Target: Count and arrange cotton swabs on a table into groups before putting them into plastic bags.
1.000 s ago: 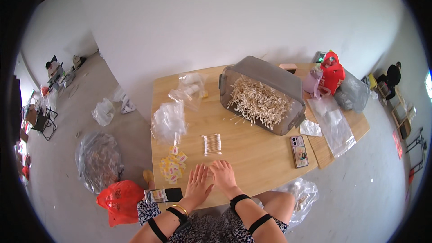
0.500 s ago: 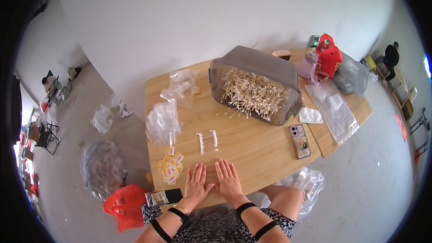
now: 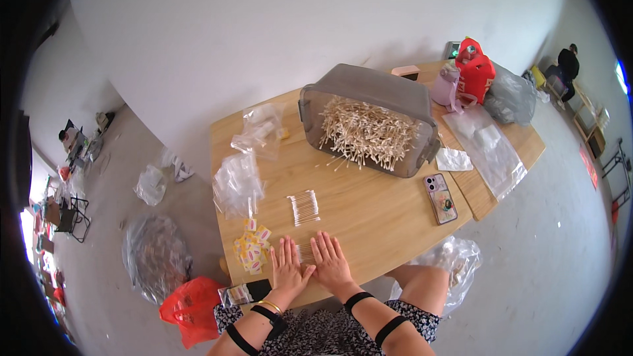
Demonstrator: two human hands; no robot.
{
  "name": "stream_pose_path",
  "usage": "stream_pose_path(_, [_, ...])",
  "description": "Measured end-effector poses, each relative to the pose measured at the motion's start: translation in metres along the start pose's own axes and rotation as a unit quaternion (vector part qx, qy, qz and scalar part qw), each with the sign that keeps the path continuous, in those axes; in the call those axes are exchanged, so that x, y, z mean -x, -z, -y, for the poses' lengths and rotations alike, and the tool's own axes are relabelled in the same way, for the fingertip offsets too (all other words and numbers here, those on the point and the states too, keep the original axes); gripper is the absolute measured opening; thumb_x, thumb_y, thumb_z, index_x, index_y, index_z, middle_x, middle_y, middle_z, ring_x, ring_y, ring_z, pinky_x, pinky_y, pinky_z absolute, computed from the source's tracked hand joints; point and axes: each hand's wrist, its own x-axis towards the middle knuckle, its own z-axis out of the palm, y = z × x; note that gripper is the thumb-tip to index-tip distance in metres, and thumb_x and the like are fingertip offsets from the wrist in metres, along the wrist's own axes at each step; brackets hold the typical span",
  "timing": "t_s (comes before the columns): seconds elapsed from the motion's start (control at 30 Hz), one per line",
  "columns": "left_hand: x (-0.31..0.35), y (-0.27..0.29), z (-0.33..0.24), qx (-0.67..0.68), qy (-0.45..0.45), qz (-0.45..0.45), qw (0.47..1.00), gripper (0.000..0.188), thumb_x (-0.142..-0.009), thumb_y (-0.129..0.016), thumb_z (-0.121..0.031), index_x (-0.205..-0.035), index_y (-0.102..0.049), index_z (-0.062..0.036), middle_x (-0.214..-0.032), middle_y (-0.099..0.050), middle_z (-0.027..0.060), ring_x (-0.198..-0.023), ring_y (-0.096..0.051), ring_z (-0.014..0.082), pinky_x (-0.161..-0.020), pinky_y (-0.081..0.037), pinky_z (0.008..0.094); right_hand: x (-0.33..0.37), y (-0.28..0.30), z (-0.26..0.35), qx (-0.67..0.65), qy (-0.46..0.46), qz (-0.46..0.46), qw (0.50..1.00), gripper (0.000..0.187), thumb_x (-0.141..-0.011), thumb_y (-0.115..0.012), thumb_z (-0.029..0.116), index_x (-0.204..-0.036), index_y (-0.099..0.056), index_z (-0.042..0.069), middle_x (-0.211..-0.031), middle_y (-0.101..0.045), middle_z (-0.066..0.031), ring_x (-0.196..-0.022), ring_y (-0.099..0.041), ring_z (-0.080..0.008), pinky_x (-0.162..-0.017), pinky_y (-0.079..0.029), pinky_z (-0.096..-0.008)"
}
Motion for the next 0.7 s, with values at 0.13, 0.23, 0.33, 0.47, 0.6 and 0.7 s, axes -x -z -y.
stream_pose_path(0.13, [0.001,-0.002,0.001,-0.005,-0.003,-0.017,1.0,0.097,-0.098,-0.029,-0.07,-0.156,-0.018,0.0074,-0.166,-0.014,0.0228,-0.155,-0.004,0.0361,-0.123,0.001,0.0577,0.0,0.002,0.001,-0.035,0.001,-0.012,0.999,0.079,-0.097,-0.047,0.048,-0.155,-0.027,-0.001,-0.162,-0.025,-0.0227,-0.153,-0.02,-0.0356,-0.125,-0.014,-0.0488])
stream_pose_path(0.23, [0.001,-0.003,-0.004,0.017,-0.039,-0.046,0.998,0.09,-0.099,-0.033,-0.065,-0.156,-0.023,0.0045,-0.164,-0.021,0.0216,-0.154,-0.013,0.0354,-0.124,-0.005,0.0572,-0.001,0.004,0.002,-0.03,-0.004,-0.011,0.999,0.079,-0.097,-0.047,0.05,-0.155,-0.029,-0.001,-0.162,-0.026,-0.022,-0.153,-0.02,-0.0351,-0.125,-0.014,-0.0487])
stream_pose_path(0.33, [0.001,-0.001,-0.006,0.074,-0.072,-0.016,0.995,0.083,-0.1,-0.037,-0.061,-0.156,-0.027,-0.0002,-0.162,-0.028,0.018,-0.153,-0.02,0.0328,-0.124,-0.011,0.0555,0.0,0.003,0.003,-0.008,-0.004,-0.008,1.0,0.08,-0.096,-0.048,0.052,-0.154,-0.031,0.0,-0.162,-0.026,-0.0214,-0.153,-0.019,-0.0344,-0.125,-0.014,-0.0486])
stream_pose_path(0.47, [0.0,0.001,-0.003,0.058,-0.08,-0.017,0.995,0.079,-0.101,-0.038,-0.058,-0.156,-0.029,-0.0032,-0.161,-0.031,0.0144,-0.153,-0.022,0.0291,-0.124,-0.013,0.0534,0.0,0.001,0.001,-0.015,-0.003,-0.014,1.0,0.083,-0.093,-0.054,0.052,-0.155,-0.031,0.001,-0.162,-0.025,-0.0223,-0.153,-0.019,-0.0354,-0.125,-0.014,-0.0491])
stream_pose_path(0.6, [0.001,0.006,0.003,0.062,-0.105,-0.01,0.992,0.078,-0.101,-0.038,-0.057,-0.157,-0.028,-0.0042,-0.162,-0.03,0.0134,-0.153,-0.021,0.0284,-0.124,-0.011,0.0534,0.0,0.002,0.002,-0.005,-0.001,-0.001,1.0,0.085,-0.093,-0.054,0.053,-0.156,-0.03,0.002,-0.163,-0.025,-0.0213,-0.153,-0.018,-0.0346,-0.125,-0.013,-0.0487])
stream_pose_path(0.7, [0.005,0.02,0.002,0.024,-0.101,-0.01,0.995,0.077,-0.102,-0.04,-0.054,-0.158,-0.025,-0.0036,-0.162,-0.028,0.015,-0.154,-0.02,0.0285,-0.124,-0.01,0.053,-0.001,0.002,0.005,0.025,0.002,0.004,1.0,0.087,-0.094,-0.051,0.058,-0.157,-0.028,0.002,-0.164,-0.022,-0.0204,-0.154,-0.016,-0.0332,-0.125,-0.012,-0.0486])
